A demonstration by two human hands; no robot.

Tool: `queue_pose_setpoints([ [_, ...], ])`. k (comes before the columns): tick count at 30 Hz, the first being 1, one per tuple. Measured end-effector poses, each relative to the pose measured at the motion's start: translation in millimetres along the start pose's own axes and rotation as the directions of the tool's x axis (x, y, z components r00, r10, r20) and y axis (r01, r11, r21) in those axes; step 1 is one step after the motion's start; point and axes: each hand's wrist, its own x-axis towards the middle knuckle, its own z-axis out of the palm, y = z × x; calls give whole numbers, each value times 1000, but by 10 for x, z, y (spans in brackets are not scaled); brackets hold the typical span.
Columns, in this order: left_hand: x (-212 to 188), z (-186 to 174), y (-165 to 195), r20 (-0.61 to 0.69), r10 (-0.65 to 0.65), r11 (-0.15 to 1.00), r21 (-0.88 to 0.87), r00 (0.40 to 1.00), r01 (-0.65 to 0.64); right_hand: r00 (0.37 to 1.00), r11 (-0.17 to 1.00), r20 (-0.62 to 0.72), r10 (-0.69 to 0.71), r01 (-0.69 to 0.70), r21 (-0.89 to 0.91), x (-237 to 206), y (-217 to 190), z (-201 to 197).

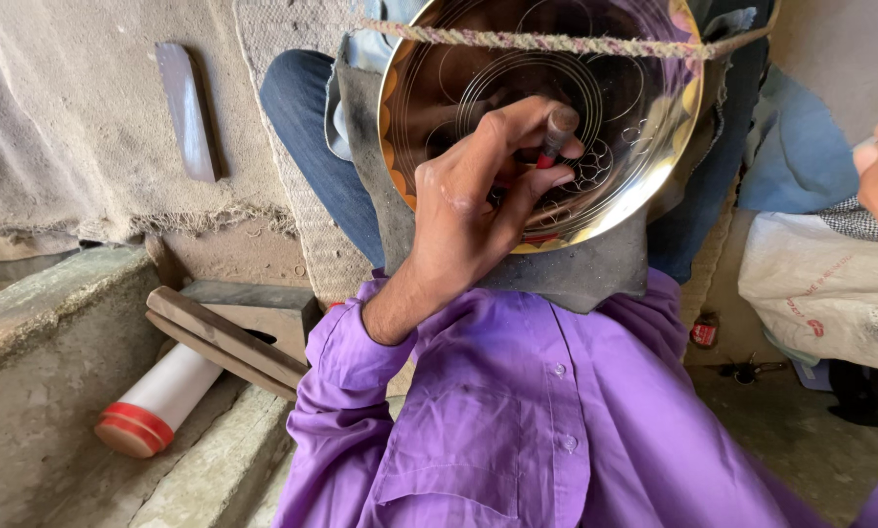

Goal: The person sits on the floor with a decorated brass plate held on a sandbag on their lap. They hold a small punch against the plate's surface and strike it with a wooden mallet, working across the floral pattern to engrave the design, repositioning the punch repeatedly.

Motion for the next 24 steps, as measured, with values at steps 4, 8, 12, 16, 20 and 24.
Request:
queue_pose_setpoints([
  [4,61,-61,13,92,88,989,111,992,-98,993,992,-38,109,-106,72,-224,69,163],
  [8,226,-140,8,259,161,970,135,952,-201,986,983,-102,128,-112,145,-240,-146,224],
  [12,382,-162,-38,427,219,962,58,877,-268,987,964,-65,-144,125,-236,-208,-369,105],
  [16,502,-180,-154,543,280,946,-13,792,-325,975,978,-211,64,-19,206,-409,-456,350],
  [20,592,-175,-180,621,331,934,-111,711,-338,921,996,-389,7,30,89,-682,-295,763],
  [24,762,-155,-138,725,390,908,-199,568,-369,865,969,-465,-187,85,-232,-794,-129,1131],
])
